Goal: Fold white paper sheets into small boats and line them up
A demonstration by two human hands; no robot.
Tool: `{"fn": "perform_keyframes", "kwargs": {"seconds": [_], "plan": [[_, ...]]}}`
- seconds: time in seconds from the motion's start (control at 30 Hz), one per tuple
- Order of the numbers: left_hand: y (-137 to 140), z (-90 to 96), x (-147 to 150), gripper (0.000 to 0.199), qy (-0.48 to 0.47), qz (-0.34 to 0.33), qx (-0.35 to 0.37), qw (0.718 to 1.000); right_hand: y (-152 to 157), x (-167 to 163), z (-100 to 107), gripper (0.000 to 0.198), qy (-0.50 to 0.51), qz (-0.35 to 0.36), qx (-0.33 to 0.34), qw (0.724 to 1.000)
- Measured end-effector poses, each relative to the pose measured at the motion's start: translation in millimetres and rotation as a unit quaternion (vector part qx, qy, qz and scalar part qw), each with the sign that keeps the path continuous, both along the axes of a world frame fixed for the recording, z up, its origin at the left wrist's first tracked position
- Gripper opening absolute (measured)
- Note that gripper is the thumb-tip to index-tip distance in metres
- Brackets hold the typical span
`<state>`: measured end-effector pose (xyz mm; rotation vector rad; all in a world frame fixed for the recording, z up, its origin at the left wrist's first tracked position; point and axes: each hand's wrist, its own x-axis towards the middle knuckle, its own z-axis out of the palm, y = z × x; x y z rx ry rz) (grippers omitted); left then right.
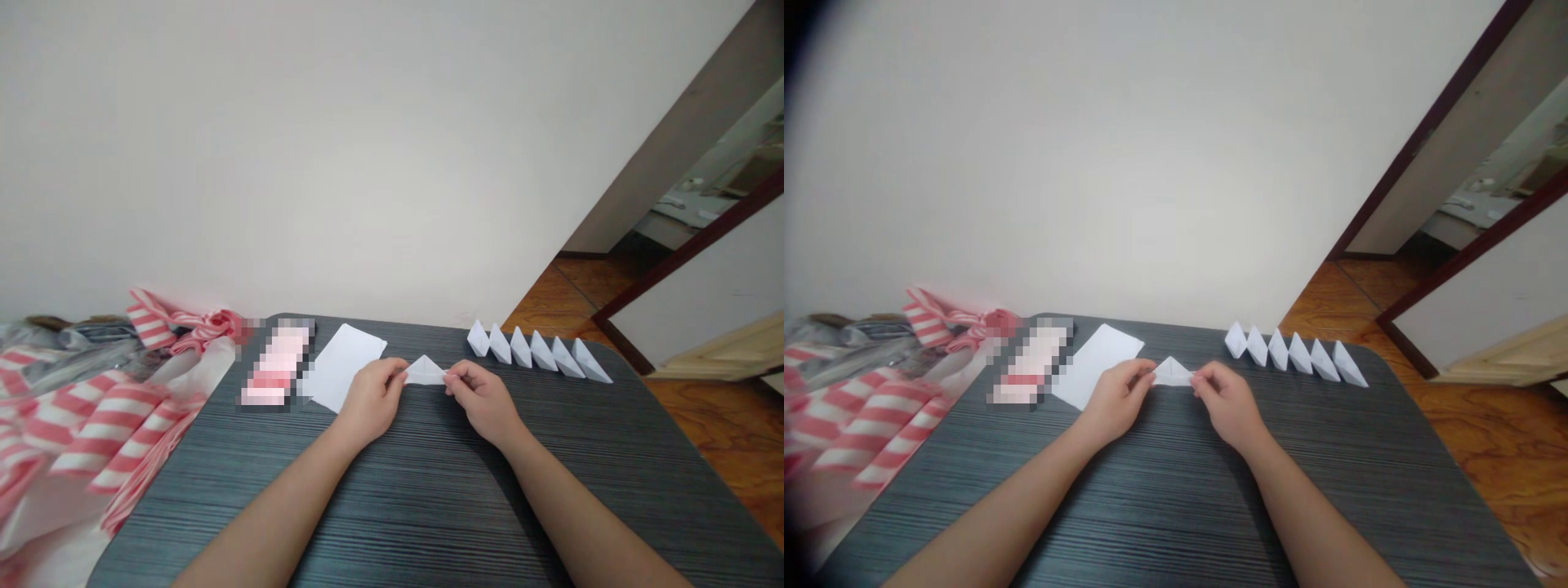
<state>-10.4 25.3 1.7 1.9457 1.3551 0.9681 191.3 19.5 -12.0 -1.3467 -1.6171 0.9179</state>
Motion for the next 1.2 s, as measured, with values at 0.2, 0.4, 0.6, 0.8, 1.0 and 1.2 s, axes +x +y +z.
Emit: {"fn": "perform_keyframes", "kwargs": {"seconds": [0.2, 0.4, 0.6, 0.8, 1.0, 1.2], "plan": [[-6.0, 5.2, 2.3, 0.021, -0.003, -0.045, -0.009, 0.999, -0.2, -2.4, 0.0, 0.018, -0.031, 0.02, 0.022, 0.999], [-8.3, 7.7, 1.3, 0.022, -0.069, -0.122, -0.061, 0.988, -2.2, -5.0, 2.3, 0.017, -0.034, 0.048, 0.028, 0.998], [-4.9, 5.1, -0.1, 0.021, -0.076, -0.144, -0.063, 0.985, -2.5, -4.6, 3.8, 0.014, -0.023, 0.071, 0.043, 0.996], [-5.6, 7.0, 0.4, 0.02, -0.077, -0.151, -0.076, 0.983, -3.6, -4.7, 4.1, 0.014, -0.022, 0.096, 0.045, 0.994], [-7.2, 4.4, 0.7, 0.031, -0.089, -0.088, -0.17, 0.977, -5.7, -5.4, -2.1, 0.015, 0.042, 0.041, 0.027, 0.998], [-4.6, 0.9, -0.5, 0.031, -0.116, -0.055, -0.189, 0.974, -5.3, -2.0, 2.3, 0.014, -0.053, 0.052, 0.138, 0.988]]}}
